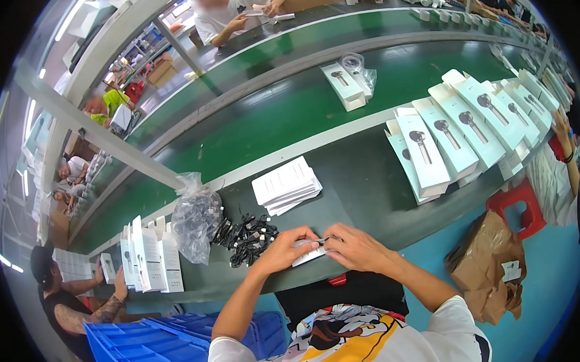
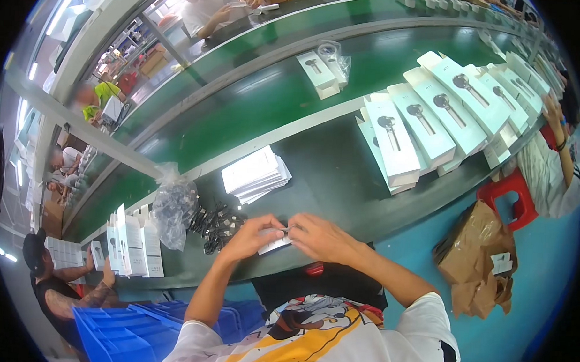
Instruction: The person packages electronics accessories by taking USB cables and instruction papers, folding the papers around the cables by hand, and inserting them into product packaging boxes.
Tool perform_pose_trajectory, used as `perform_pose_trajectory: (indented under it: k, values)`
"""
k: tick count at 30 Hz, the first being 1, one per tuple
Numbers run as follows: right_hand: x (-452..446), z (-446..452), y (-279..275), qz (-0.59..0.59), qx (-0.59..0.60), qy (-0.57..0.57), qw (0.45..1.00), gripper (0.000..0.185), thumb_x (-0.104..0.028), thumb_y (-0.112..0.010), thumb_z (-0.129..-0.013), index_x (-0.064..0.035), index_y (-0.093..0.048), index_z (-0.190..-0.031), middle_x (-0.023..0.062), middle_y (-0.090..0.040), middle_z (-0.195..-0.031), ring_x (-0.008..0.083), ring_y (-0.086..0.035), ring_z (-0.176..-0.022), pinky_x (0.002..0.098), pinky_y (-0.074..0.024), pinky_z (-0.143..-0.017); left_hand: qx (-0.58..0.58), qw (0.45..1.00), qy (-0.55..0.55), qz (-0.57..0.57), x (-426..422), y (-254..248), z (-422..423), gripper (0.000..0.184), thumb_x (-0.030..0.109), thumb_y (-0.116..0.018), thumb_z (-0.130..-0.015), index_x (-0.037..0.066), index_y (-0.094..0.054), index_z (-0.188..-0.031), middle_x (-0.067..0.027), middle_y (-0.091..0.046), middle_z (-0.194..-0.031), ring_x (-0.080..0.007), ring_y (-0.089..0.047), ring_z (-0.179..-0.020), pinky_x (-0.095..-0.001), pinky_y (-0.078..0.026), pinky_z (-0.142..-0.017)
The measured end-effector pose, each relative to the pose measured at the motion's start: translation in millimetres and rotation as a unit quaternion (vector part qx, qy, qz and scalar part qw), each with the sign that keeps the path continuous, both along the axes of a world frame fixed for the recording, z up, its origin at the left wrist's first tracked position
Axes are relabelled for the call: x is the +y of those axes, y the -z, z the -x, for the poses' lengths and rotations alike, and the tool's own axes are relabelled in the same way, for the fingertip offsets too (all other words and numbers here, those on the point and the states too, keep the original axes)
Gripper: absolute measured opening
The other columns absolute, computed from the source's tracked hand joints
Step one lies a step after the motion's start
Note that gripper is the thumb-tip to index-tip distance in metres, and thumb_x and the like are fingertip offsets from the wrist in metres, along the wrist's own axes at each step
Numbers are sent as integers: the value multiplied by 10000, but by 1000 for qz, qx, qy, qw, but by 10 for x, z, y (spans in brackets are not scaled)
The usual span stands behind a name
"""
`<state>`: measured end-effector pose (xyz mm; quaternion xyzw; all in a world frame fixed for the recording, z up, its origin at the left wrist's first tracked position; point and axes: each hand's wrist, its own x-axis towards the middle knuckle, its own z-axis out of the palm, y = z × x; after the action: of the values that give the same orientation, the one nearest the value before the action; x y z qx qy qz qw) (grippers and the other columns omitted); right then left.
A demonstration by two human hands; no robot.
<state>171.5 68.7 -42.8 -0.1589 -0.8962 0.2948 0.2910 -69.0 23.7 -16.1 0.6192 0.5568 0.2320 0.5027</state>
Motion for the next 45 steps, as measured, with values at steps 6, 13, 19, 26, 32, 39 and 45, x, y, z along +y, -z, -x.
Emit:
perform_pose_trajectory:
  k: [6, 13, 19, 26, 32, 39, 45]
  values:
    - [-5, -123, 85, 85, 59, 49, 993, 119, -43, -682, -883, -28, -591, -959, 129, -613, -1013, 341, -634, -917, 431, -513, -801, 106, 983, 82, -123, 39, -161, -119, 237, 215, -679, -959, 34, -675, -1112, -176, -707, -1049, -348, -674, -990, -417, -522, -887]
    - [-44, -350, 130, 157, 83, 182, 967, 123, -26, -709, -870, -22, -614, -948, 142, -635, -950, 362, -642, -867, 416, -512, -761, 141, 899, 68, -408, 969, -1070, -479, 320, 215, -673, -948, 36, -604, -1203, -167, -671, -1084, -359, -650, -1030, -452, -514, -904]
    - [-37, -323, 140, 173, 135, 259, 941, 101, -50, -721, -872, -15, -649, -934, 94, -646, -934, 227, -622, -786, 323, -477, -681, 303, 889, -44, -341, 3035, -495, -891, 719, 469, -667, -924, -23, -482, -1414, -293, -513, -1438, -455, -548, -1279, -510, -466, -1060]
    - [-20, -325, 279, 137, 159, 258, 943, 100, -71, -705, -902, -41, -650, -979, 96, -638, -936, 254, -644, -765, 346, -491, -650, 400, 871, -154, -238, 3993, 202, -770, 871, 568, -687, -826, -12, -468, -1438, -368, -425, -1469, -492, -595, -1221, -518, -523, -997]
    - [-10, -341, 223, 183, 150, 266, 935, 97, -57, -708, -892, -26, -655, -967, 96, -651, -948, 234, -640, -782, 324, -490, -680, 370, 874, -149, -277, 3664, -319, -122, 746, 429, -670, -803, 27, -525, -1414, -337, -558, -1347, -460, -604, -1217, -490, -508, -1013]
    - [24, -352, 310, 221, 274, 328, 877, 98, -19, -680, -922, -7, -628, -1004, 43, -630, -929, 126, -591, -790, 269, -475, -707, 203, 891, -63, -401, 1064, -1384, 92, 659, 167, -652, -800, 26, -524, -1431, -256, -505, -1476, -431, -526, -1330, -455, -396, -1138]
    - [75, -476, 280, 359, 404, 394, 744, 143, -39, -634, -978, -1, -600, -1112, 18, -617, -890, 77, -565, -781, 234, -449, -702, 254, 926, 28, -278, -658, -740, 224, 715, 101, -706, -725, 81, -562, -1425, -237, -487, -1498, -463, -518, -1299, -492, -427, -1104]
